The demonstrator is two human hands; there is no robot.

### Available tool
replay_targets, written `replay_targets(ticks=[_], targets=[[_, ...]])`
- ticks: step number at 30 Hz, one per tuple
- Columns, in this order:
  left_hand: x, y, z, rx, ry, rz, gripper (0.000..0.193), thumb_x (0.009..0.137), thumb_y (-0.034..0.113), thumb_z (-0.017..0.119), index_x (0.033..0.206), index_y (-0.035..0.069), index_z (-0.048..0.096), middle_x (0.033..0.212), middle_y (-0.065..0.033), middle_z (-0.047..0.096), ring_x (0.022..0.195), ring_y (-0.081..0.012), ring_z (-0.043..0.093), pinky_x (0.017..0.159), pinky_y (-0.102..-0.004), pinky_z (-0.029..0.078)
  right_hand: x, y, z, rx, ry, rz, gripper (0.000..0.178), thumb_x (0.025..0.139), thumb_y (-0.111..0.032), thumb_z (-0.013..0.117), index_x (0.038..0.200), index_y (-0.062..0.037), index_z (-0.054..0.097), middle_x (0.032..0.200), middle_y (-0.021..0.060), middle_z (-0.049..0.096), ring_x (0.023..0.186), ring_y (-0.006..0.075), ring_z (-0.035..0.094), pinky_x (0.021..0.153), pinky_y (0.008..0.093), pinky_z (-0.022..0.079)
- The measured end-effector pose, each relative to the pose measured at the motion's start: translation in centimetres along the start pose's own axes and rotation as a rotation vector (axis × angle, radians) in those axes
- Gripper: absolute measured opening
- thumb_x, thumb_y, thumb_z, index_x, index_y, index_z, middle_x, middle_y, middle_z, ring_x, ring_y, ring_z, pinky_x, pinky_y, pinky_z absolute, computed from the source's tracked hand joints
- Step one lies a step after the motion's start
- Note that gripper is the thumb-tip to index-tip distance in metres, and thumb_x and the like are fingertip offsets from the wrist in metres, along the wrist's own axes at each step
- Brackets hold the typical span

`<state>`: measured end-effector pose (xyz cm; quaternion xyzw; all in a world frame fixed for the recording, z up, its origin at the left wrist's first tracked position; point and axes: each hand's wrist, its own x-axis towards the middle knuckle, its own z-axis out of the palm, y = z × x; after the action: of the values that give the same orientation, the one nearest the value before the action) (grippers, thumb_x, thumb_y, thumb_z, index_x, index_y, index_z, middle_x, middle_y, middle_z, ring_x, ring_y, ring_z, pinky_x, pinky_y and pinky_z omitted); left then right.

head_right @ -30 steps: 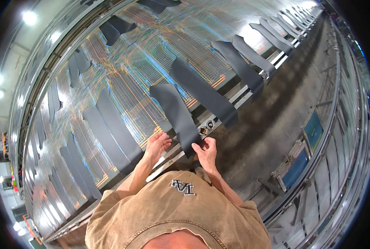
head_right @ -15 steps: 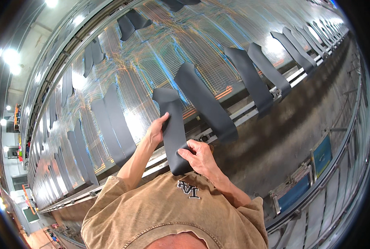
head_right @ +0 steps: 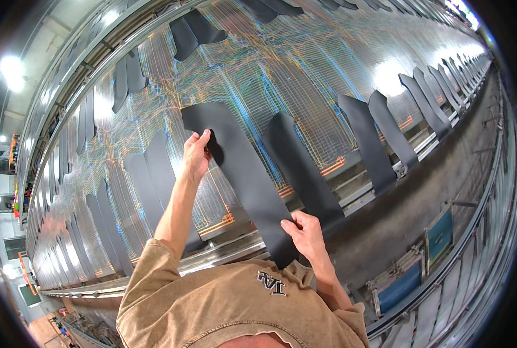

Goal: The person places and aligns multiple dark, flexible rectangular sheets onto a large, curved, metallic surface. They handle the sheets one at a time, smoothing them down and adjusting their positions to fit the contours of the surface. The person works methodically along the length of the surface, ensuring each piece is properly seated.

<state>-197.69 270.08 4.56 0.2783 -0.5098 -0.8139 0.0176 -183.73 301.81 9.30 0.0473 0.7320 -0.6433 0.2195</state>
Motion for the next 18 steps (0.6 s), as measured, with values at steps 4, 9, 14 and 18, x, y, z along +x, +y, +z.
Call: replay_targets(ticks=[4,9,14,18], targets=[[6.2,0.8,-2.2,0.236,-0.018,0.002,0.014,0.092,0.016,0.068,0.093,0.004,0.061,0.081,-0.0047,0.068,0.066,-0.0146,0.066,0.056,-0.0314,0.054,4.2,2.8,1.6,-0.105,0.127,-0.048,0.024,0.089,-0.007,0.068,0.071,0.0001,0.054,0.059,-0.0063,0.041,0.055,0.0027,0.032,0.046,0.0246,0.026],[11.0,1.3,-2.7,0.348,0.034,0.057,0.017,0.087,0.015,0.072,0.094,0.000,0.068,0.082,-0.0048,0.069,0.063,-0.0114,0.064,0.053,-0.0275,0.054,6.9,3.6,2.8,-0.106,0.221,-0.030,0.021,0.090,-0.010,0.068,0.074,0.0022,0.061,0.059,-0.0049,0.047,0.055,0.0029,0.037,0.048,0.0239,0.030],[12.6,1.8,-1.6,0.585,0.098,0.122,0.020,0.082,0.016,0.077,0.085,-0.003,0.069,0.074,-0.0047,0.068,0.058,-0.0101,0.062,0.049,-0.0245,0.051,7.8,5.4,3.0,-0.005,0.293,0.022,0.020,0.090,-0.010,0.070,0.077,0.0033,0.063,0.062,-0.0054,0.048,0.057,0.0026,0.037,0.049,0.0225,0.031],[13.1,2.2,-1.0,0.646,0.114,0.132,0.021,0.081,0.016,0.078,0.081,-0.003,0.069,0.067,-0.0048,0.066,0.052,-0.0099,0.061,0.047,-0.0239,0.051,8.5,5.4,3.1,0.107,0.305,0.041,0.019,0.089,-0.009,0.070,0.077,0.0035,0.064,0.063,-0.0055,0.049,0.058,0.0023,0.038,0.050,0.0218,0.030]])
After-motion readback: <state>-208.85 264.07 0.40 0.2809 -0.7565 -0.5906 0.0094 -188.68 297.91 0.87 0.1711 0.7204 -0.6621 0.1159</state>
